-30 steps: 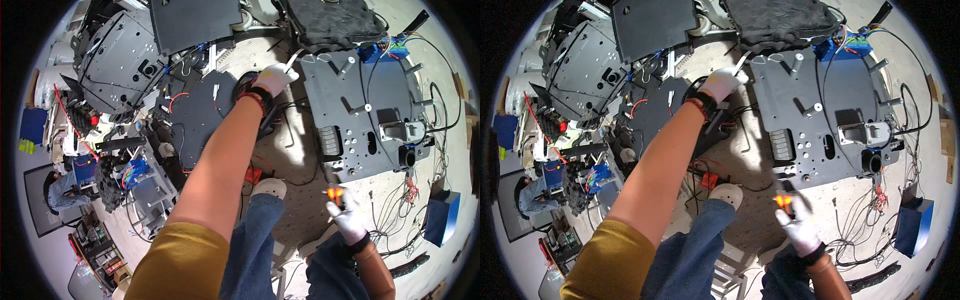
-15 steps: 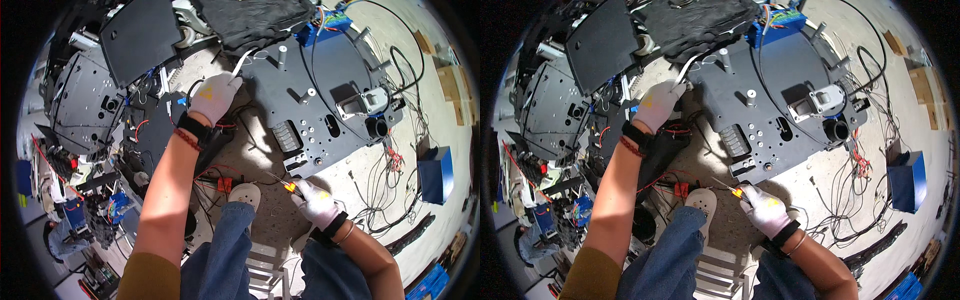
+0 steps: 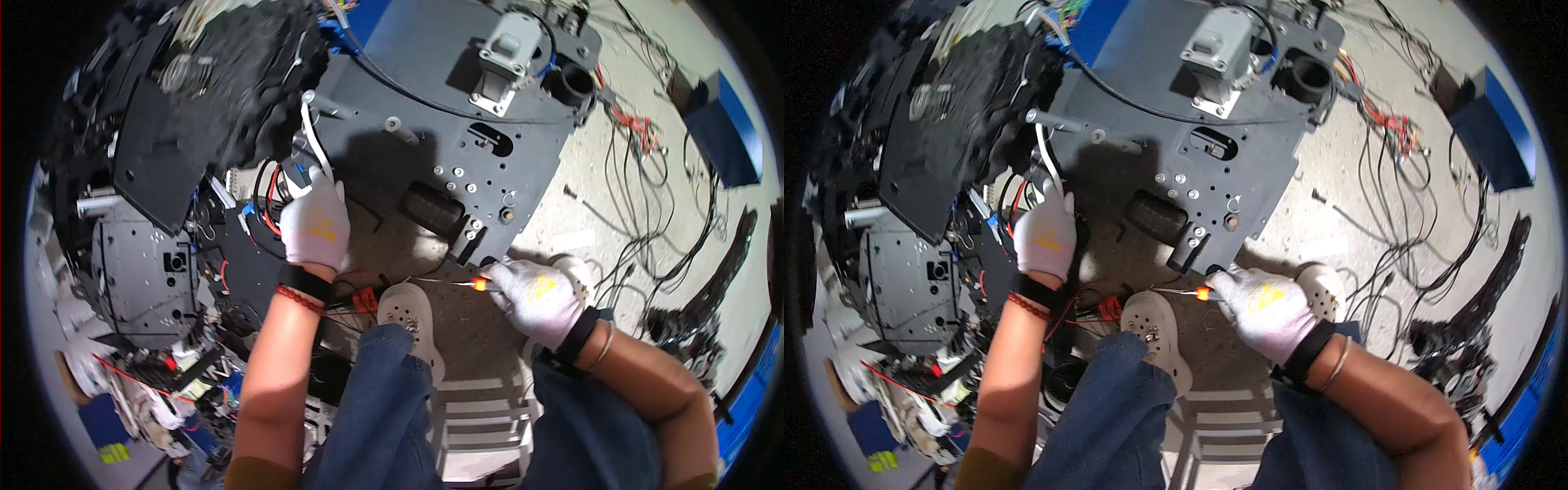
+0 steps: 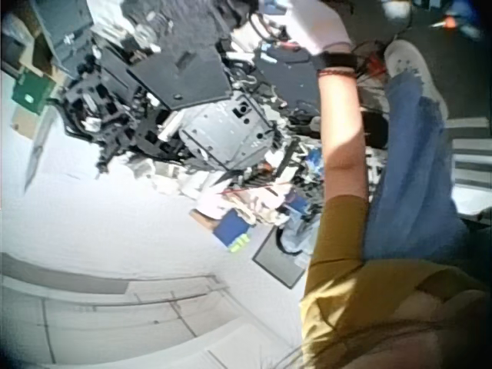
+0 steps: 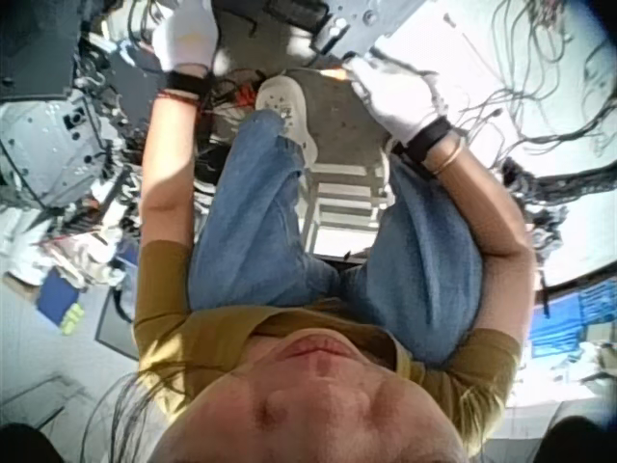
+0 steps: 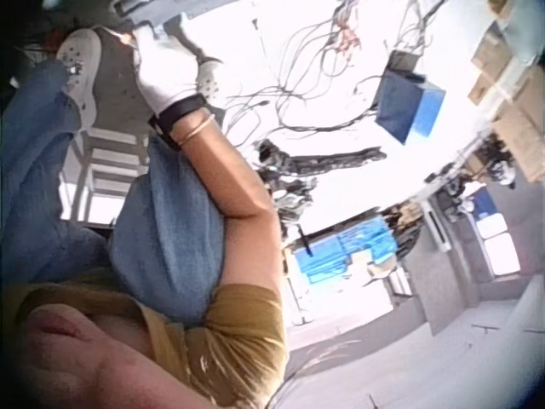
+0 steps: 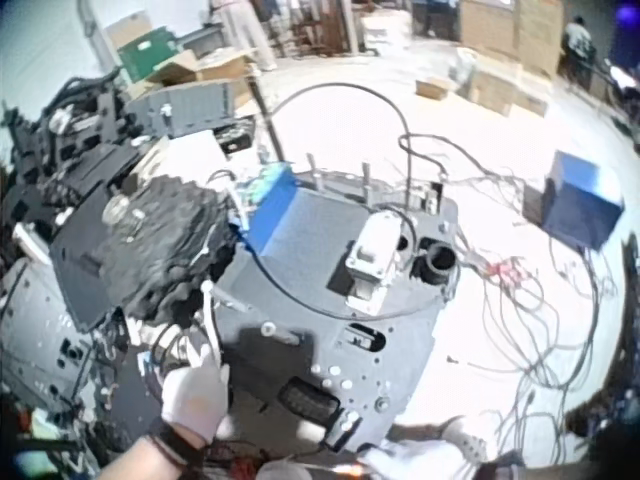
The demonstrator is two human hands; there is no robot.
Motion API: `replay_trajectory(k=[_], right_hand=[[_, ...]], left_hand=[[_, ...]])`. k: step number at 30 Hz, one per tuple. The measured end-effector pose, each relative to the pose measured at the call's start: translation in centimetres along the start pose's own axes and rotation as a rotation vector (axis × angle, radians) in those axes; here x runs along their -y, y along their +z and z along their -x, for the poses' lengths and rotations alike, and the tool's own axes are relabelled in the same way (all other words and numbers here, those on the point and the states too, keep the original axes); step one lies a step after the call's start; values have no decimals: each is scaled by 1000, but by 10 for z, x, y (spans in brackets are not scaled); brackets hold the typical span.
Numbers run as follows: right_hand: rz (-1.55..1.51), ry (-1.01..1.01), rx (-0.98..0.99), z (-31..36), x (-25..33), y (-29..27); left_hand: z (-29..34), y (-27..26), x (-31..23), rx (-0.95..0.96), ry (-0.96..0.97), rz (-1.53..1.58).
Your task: Wiring and securing electronic components on a robotic chassis using tools and zip ties.
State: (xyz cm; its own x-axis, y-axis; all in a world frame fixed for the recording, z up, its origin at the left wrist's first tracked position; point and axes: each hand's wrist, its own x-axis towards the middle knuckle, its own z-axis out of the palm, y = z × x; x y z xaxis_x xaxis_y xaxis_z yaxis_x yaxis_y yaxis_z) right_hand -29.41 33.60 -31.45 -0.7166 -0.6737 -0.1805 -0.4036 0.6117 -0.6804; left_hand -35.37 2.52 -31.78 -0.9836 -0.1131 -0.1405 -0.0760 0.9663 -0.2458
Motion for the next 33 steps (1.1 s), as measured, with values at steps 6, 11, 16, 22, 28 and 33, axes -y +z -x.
replay_trajectory(k=[6, 11, 16, 22, 28, 33], right_hand=[[170, -12, -42, 25, -17, -16], [141, -31, 160, 33, -32, -26], [113, -114, 141, 30, -44, -31], [16, -145, 207, 22, -50, -38], [-25, -140, 300, 27, -70, -56], [29, 132, 185, 90, -125, -77]], left_hand=[[25, 2, -22, -7, 7, -186], [31, 2, -31, 2, 26, -250], [29, 3, -31, 3, -24, -244], [40, -2, 1, -47, -168, -76], [44, -5, 44, 68, -85, 123], [39, 4, 51, 212, 22, -178]])
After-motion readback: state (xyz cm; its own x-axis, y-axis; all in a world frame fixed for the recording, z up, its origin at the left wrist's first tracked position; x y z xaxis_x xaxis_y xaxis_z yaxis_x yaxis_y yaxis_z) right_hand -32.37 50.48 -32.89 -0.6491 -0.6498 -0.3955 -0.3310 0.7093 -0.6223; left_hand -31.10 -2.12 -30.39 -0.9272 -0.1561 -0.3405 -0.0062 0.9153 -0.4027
